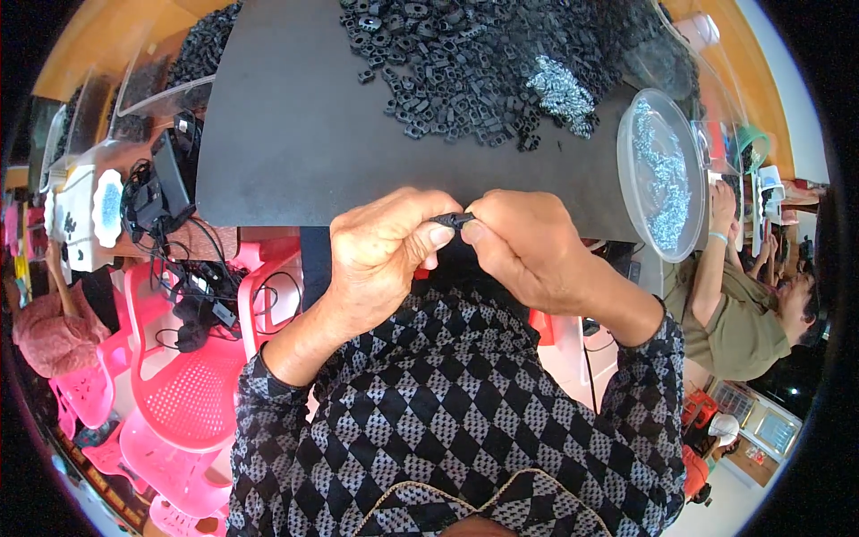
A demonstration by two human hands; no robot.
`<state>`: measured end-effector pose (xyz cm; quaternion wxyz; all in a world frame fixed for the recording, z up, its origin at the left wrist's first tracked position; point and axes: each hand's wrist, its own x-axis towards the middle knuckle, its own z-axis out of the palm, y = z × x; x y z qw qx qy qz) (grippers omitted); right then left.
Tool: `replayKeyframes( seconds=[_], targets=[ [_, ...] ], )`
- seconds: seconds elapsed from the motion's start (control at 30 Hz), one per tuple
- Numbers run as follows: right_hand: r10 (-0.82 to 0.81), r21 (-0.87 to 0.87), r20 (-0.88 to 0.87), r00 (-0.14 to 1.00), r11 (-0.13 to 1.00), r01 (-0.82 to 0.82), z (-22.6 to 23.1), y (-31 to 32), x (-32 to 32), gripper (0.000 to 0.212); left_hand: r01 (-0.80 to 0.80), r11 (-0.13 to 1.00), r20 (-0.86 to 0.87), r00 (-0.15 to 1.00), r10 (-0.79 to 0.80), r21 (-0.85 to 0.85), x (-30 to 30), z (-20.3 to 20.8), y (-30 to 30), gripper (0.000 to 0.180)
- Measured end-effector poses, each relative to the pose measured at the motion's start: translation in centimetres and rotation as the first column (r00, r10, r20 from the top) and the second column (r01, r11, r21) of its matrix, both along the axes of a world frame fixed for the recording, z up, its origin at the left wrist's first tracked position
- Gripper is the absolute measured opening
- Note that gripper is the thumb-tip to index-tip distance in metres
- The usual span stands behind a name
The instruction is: Manually assembling small black plastic components by snapping pieces together at a workshop bench.
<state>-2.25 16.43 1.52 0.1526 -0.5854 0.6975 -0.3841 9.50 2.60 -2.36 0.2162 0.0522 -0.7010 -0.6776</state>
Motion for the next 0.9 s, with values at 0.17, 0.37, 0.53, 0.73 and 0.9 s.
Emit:
replayKeyframes(
  seconds=[0.17, 0.37, 0.53, 0.73, 0.9],
  targets=[
    [-0.036, -0.057, -0.380, 0.924, 0.998, 0.015, -0.9, 0.1, 0.6, 0.019, -0.038, 0.981, -0.012, 0.999, 0.037, -0.192, 0.0, 0.1, 0.0, 0.007],
    [0.014, -0.013, -0.484, 0.875, 1.000, -0.024, -1.3, 0.6, 1.1, 0.023, -0.055, 0.948, -0.078, 0.996, 0.032, -0.314, 0.3, -0.7, 0.2, 0.017],
    [0.012, -0.040, -0.485, 0.874, 0.999, -0.036, -1.5, 0.4, 1.3, 0.023, -0.149, 0.887, -0.151, 0.984, 0.091, -0.436, 0.3, -0.8, 0.5, 0.016],
    [-0.004, -0.050, -0.480, 0.877, 0.998, -0.023, -1.6, 0.4, 1.0, 0.021, -0.148, 0.866, -0.128, 0.987, 0.098, -0.478, -0.1, -0.6, 0.6, 0.017],
    [-0.041, -0.013, -0.362, 0.931, 0.999, 0.039, -1.1, 0.3, 0.7, 0.017, -0.050, 0.968, -0.011, 0.999, 0.049, -0.248, -0.2, -0.1, 0.4, 0.013]
  ],
)
